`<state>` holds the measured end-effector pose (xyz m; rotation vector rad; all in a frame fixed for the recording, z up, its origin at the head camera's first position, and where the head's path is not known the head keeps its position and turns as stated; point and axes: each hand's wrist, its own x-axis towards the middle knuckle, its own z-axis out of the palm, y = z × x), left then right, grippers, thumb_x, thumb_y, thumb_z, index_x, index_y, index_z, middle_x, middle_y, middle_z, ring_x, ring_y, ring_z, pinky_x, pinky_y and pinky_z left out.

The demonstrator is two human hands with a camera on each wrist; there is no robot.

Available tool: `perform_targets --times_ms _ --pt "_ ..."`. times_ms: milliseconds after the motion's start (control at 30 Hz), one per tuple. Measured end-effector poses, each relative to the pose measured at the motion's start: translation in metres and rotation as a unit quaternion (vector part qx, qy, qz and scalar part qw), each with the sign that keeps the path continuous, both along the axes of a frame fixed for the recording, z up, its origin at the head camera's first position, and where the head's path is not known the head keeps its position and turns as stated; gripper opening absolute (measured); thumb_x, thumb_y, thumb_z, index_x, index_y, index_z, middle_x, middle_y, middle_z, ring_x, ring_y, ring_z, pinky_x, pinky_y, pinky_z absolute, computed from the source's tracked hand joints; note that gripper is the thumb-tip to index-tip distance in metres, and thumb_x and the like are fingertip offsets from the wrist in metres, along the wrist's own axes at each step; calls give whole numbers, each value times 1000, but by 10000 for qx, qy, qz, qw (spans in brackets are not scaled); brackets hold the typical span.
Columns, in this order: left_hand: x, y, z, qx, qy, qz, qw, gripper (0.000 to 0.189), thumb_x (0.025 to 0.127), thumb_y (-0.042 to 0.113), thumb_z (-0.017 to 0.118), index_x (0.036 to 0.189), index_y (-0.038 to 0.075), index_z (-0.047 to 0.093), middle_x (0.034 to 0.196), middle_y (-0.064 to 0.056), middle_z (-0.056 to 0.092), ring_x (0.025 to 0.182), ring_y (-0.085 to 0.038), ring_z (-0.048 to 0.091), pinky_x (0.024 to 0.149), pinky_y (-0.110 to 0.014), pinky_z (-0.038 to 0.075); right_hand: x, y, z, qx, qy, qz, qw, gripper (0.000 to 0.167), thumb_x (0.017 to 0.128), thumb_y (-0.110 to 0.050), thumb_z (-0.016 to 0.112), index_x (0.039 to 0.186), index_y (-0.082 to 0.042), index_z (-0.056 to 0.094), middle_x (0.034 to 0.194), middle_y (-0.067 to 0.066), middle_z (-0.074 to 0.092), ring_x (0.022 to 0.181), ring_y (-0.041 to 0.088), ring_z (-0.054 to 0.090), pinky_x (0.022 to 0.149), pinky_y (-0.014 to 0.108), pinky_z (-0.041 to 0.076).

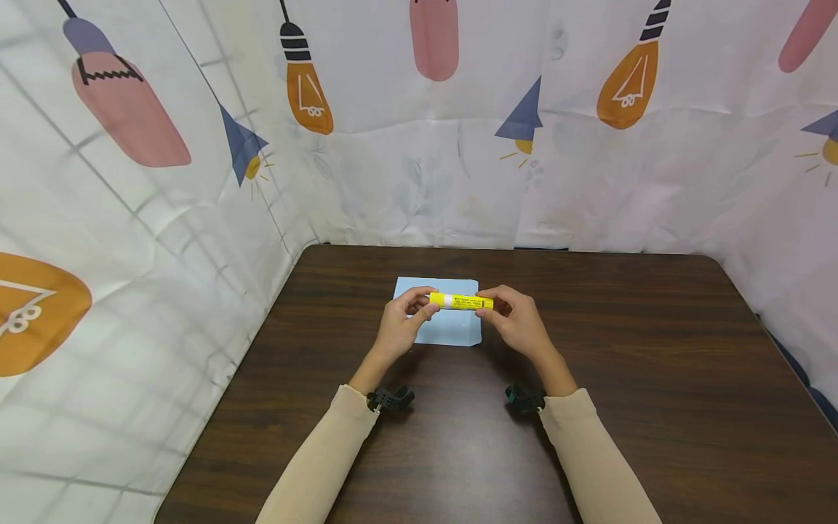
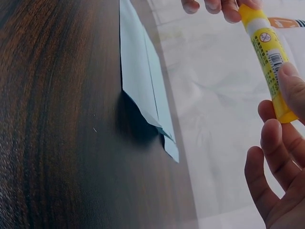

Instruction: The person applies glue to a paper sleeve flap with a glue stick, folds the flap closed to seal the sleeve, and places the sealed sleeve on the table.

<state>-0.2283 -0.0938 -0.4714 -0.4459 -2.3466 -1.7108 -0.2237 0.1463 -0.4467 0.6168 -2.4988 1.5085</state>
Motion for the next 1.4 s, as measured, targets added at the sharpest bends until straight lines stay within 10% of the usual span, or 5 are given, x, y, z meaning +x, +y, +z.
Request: perform_targets --times_ms 200,533,933,1400 --pt "17 3 25 20 -16 42 10000 27 96 7 70 121 -4 68 98 -23 71 80 -27 60 74 -18 44 2 0 3 -57 8 18 10000 29 89 -1 76 118 1 72 98 19 72 72 23 55 60 22 46" --pt "19 2 29 39 26 9 10000 27 96 7 70 120 -4 68 97 -23 71 78 -19 59 74 -19 45 3 -1 5 -68 20 14 10000 29 89 1 76 118 0 72 98 18 72 72 24 54 59 22 45" --pt "-3 -1 -2 60 -48 40 10000 30 96 11 71 124 0 69 99 -21 72 79 -18 58 73 -18 44 2 0 4 -41 -17 -17 10000 29 89 1 75 118 0 72 96 18 71 72 25 52 59 22 43" --pt "-5 -8 -3 91 50 56 9999 29 96 23 73 122 10 71 96 -10 73 77 -11 60 72 -21 48 1 1 2 7 43 -83 10000 29 90 -2 76 118 0 72 97 18 70 74 24 52 60 22 43"
